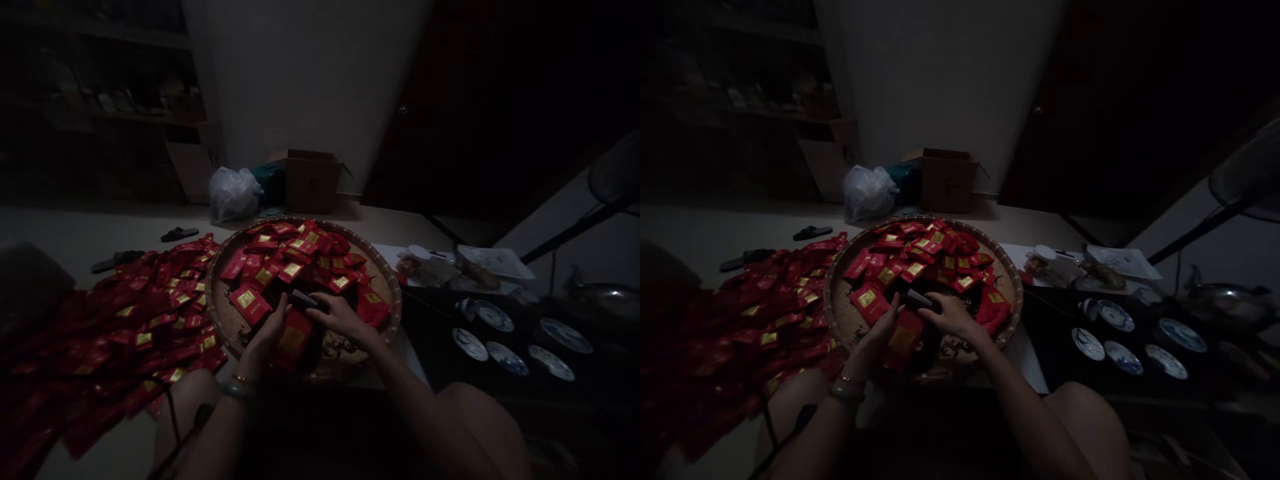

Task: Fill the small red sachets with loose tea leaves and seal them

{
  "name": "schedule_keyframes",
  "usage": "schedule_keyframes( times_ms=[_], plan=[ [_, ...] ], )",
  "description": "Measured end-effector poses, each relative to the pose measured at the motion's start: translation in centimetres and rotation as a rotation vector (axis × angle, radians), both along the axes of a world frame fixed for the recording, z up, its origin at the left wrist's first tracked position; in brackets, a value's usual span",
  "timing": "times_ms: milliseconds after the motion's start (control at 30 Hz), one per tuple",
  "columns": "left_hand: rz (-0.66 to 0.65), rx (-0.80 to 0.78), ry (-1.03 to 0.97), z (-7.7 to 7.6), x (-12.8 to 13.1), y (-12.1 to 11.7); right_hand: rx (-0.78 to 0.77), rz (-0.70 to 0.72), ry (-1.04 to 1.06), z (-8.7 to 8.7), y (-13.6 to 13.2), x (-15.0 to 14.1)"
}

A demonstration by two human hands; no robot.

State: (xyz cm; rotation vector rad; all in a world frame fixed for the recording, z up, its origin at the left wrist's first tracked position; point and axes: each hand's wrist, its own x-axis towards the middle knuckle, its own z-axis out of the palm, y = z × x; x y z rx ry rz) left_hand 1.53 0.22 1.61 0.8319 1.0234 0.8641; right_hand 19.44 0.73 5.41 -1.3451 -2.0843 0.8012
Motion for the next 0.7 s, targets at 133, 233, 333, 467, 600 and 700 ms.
schedule_keyframes(
  times_ms=[133, 233, 333, 467, 600, 700],
  plan=[
    [-0.075, -0.044, -0.004, 1.3, 0.0, -0.5, -0.053, -0.051, 0.138, -0.5, -0.2, 1.3],
    [-0.039, -0.027, 0.016, 2.1, 0.1, -0.9, -0.102, -0.054, 0.159, -1.3, -0.2, 2.2],
    [-0.03, -0.064, -0.066, 2.3, 0.2, -1.3, -0.129, -0.081, 0.112, -2.4, 0.4, 3.7],
    [-0.049, 0.024, -0.166, 1.8, 0.2, -1.4, -0.142, -0.165, -0.104, -4.0, 1.2, 6.9],
    [0.031, 0.073, -0.137, 1.3, 0.4, -0.9, -0.121, -0.235, -0.387, -4.5, 1.1, 8.9],
    [0.085, 0.125, -0.082, 1.0, 0.5, -0.5, 0.032, -0.268, -0.324, -4.0, 0.6, 7.0]
  ],
)
